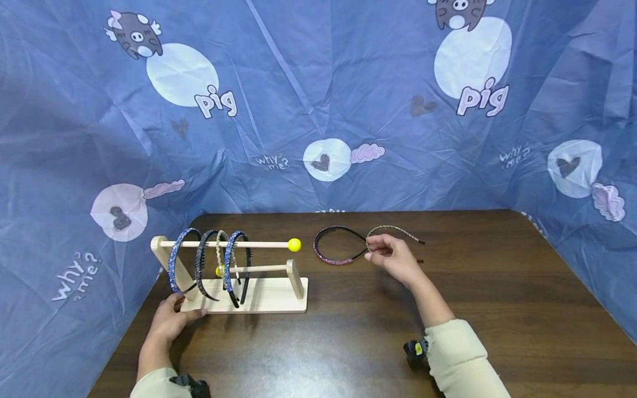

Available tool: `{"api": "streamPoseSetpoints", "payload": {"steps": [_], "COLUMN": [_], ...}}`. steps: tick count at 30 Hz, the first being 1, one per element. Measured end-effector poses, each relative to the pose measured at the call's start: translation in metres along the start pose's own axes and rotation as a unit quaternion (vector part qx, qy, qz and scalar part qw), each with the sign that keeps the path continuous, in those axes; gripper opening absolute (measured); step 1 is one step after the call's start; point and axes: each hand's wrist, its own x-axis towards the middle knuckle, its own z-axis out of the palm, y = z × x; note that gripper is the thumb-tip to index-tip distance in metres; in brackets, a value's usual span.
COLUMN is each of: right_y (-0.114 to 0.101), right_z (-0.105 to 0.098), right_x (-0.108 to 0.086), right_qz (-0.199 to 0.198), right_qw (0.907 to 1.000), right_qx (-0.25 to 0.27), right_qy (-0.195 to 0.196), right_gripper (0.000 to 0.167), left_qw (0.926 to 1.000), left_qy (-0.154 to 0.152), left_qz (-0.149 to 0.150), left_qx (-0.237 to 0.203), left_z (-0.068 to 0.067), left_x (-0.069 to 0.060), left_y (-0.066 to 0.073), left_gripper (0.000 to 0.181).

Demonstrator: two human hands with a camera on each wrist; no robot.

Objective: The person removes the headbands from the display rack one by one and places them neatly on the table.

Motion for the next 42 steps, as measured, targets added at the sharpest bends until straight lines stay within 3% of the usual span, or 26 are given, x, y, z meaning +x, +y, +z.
{"api": "streamPoseSetpoints", "payload": {"steps": [6, 14, 22, 36, 42], "right_y": [-0.019, -0.033, -0.057, -0.071, -0.090], "right_z": [0.024, 0.059, 0.093, 0.146, 0.155], "right_x": [-0.007, -0.014, -0.025, -0.025, -0.027], "right_qz": [-0.021, -0.039, -0.071, -0.082, -0.082], "right_qw": [0.9984, 0.9926, 0.9822, 0.9659, 0.9616], "right_qx": [0.046, 0.113, 0.157, 0.185, 0.183], "right_qy": [-0.026, -0.023, -0.075, -0.162, -0.187], "right_gripper": [0.037, 0.034, 0.033, 0.043, 0.048], "left_qw": [0.9998, 0.9999, 0.9999, 0.9998, 0.9998], "left_qy": [0.004, -0.004, -0.014, -0.009, -0.008], "left_qz": [0.016, 0.013, 0.004, 0.009, 0.011], "left_qx": [0.009, 0.006, 0.003, 0.014, 0.013], "left_z": [0.002, 0.001, 0.001, 0.000, -0.001], "left_x": [-0.001, -0.001, 0.001, 0.000, 0.000], "left_y": [-0.001, -0.004, -0.001, 0.001, 0.001], "left_gripper": [0.068, 0.070, 0.075, 0.073, 0.072]}}
